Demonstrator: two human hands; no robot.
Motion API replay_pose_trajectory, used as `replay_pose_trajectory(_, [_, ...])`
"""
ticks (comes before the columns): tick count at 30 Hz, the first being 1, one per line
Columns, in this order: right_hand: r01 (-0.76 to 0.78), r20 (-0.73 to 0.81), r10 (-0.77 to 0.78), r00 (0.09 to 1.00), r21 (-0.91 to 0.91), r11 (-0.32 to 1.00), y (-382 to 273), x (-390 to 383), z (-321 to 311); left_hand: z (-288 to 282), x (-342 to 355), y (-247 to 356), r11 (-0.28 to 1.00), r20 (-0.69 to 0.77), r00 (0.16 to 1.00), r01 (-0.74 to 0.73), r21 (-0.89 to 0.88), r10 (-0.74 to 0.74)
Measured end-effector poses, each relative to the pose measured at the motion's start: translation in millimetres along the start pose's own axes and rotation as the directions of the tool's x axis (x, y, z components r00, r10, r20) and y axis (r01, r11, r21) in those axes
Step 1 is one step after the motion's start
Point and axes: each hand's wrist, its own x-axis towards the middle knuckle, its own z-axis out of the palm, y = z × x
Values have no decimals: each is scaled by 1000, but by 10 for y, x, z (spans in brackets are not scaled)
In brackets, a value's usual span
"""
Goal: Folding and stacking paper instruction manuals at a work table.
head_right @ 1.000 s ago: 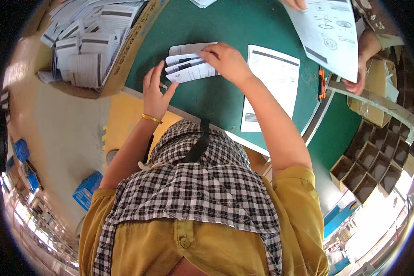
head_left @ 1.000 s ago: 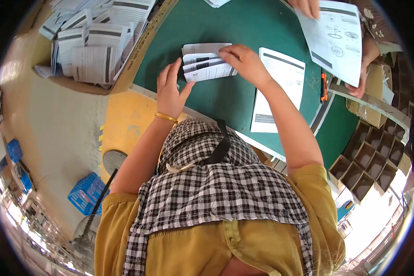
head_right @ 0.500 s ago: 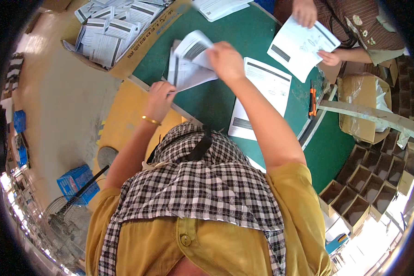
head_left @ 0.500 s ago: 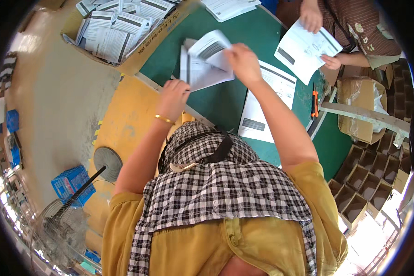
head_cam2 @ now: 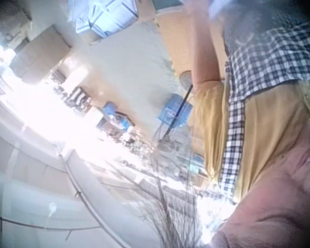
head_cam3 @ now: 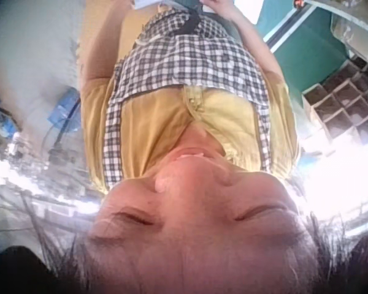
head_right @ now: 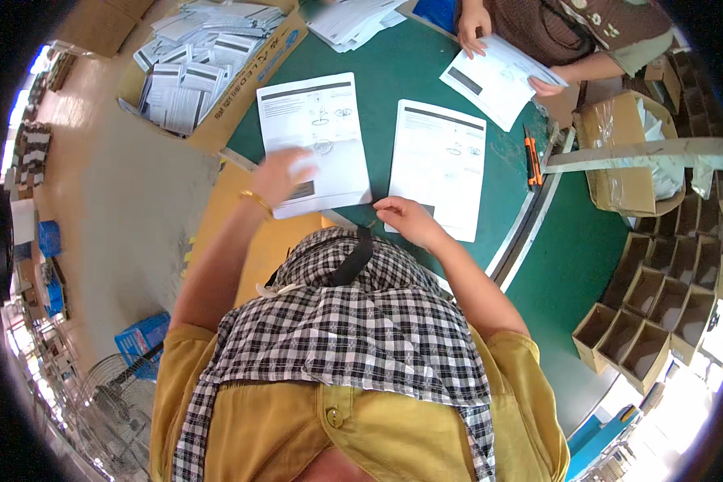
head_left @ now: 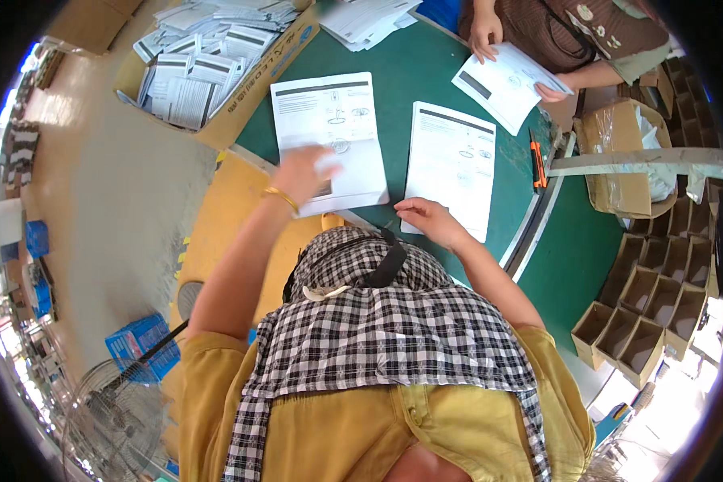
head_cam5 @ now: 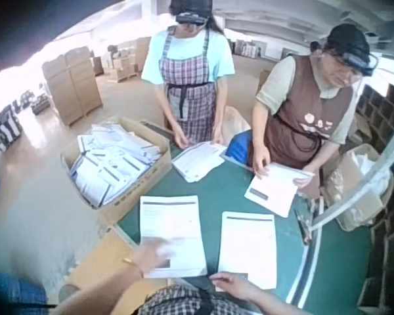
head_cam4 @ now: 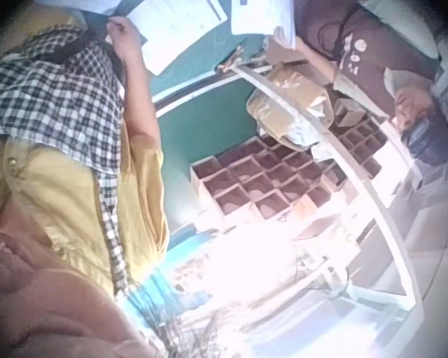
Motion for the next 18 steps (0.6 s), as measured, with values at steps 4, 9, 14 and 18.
replay_pose_trajectory(4, [92, -90, -89, 992, 28, 995, 217, -77, 5, 202, -405, 379, 943, 102, 993, -86, 321, 56])
replay_pose_trajectory(9, [119, -36, -119, 992, -25, 993, 443, -135, 0, 396, -547, 18, 871, 111, 979, -202, 448, 170])
replay_pose_trajectory(14, [113, -41, -116, 992, -76, 991, 553, -221, -32, 521, -558, -272, 813, 116, 971, -237, 533, 206])
replay_pose_trajectory(18, [119, -63, -122, 991, -49, 992, 687, -262, -28, 359, -415, 45, 813, 276, 953, -261, 521, 129])
